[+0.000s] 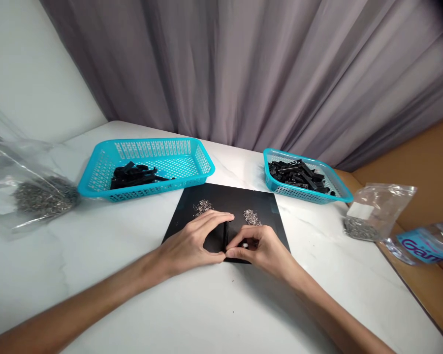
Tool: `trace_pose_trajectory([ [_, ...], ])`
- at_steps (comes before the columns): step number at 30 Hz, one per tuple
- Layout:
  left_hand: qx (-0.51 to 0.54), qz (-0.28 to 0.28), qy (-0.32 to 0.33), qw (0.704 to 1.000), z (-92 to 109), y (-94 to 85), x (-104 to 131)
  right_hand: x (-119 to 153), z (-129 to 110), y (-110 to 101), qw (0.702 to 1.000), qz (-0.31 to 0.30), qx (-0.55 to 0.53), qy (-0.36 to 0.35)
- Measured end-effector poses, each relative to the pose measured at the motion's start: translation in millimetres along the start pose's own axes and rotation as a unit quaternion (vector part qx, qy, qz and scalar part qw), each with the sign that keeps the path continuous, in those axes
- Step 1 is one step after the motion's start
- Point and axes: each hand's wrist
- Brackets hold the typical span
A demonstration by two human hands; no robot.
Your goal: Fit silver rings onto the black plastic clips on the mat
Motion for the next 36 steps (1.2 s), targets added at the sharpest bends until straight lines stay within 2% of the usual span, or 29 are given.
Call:
trace_pose_trajectory([
  [2, 0.006, -0.016, -0.032, 0.999, -1, -1.1, -1, 1, -2, -4, 1.0, -0.007, 0.001, 0.013],
  [5, 0.014, -0.038, -0.085, 0.996, -2, -3.0, -2, 7, -8, -19, 0.998, -0.055, 0.017, 0.018],
  [9, 0.012, -0.045, -0.089, 0.995, -6, -2.4, -2, 15, -15, -36, 0.993, -0.084, 0.061, -0.054],
  [13, 0.004, -0.053, -0.099, 0.994, -8, -0.3, -3, 15, -13, -31, 0.992, -0.073, 0.063, -0.086],
  [18, 0.0, -0.047, -0.094, 0.994, -6, 0.3, -6, 12, -10, -20, 0.991, -0.072, 0.062, -0.098],
  [23, 0.008, -0.041, -0.104, 0.994, -4, 0.0, -7, 11, -11, -18, 0.989, -0.078, 0.07, -0.109],
  [31, 0.012, -0.031, -0.087, 0.996, -5, 0.6, -7, 13, -21, -8, 0.976, -0.083, 0.164, -0.118],
  [34, 0.003, -0.044, -0.095, 0.995, -7, 0.4, -7, 14, -24, -16, 0.977, -0.071, 0.17, -0.111],
  [36, -0.005, -0.056, -0.102, 0.993, -7, -0.5, -7, 17, -21, -30, 0.978, -0.035, 0.179, -0.099],
])
Point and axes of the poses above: each hand's wrist, its own x-axis away from the middle knuckle, its own y-axis out of the palm, z = x × y, and after that the axes turned 7 degrees about -x, right-handed
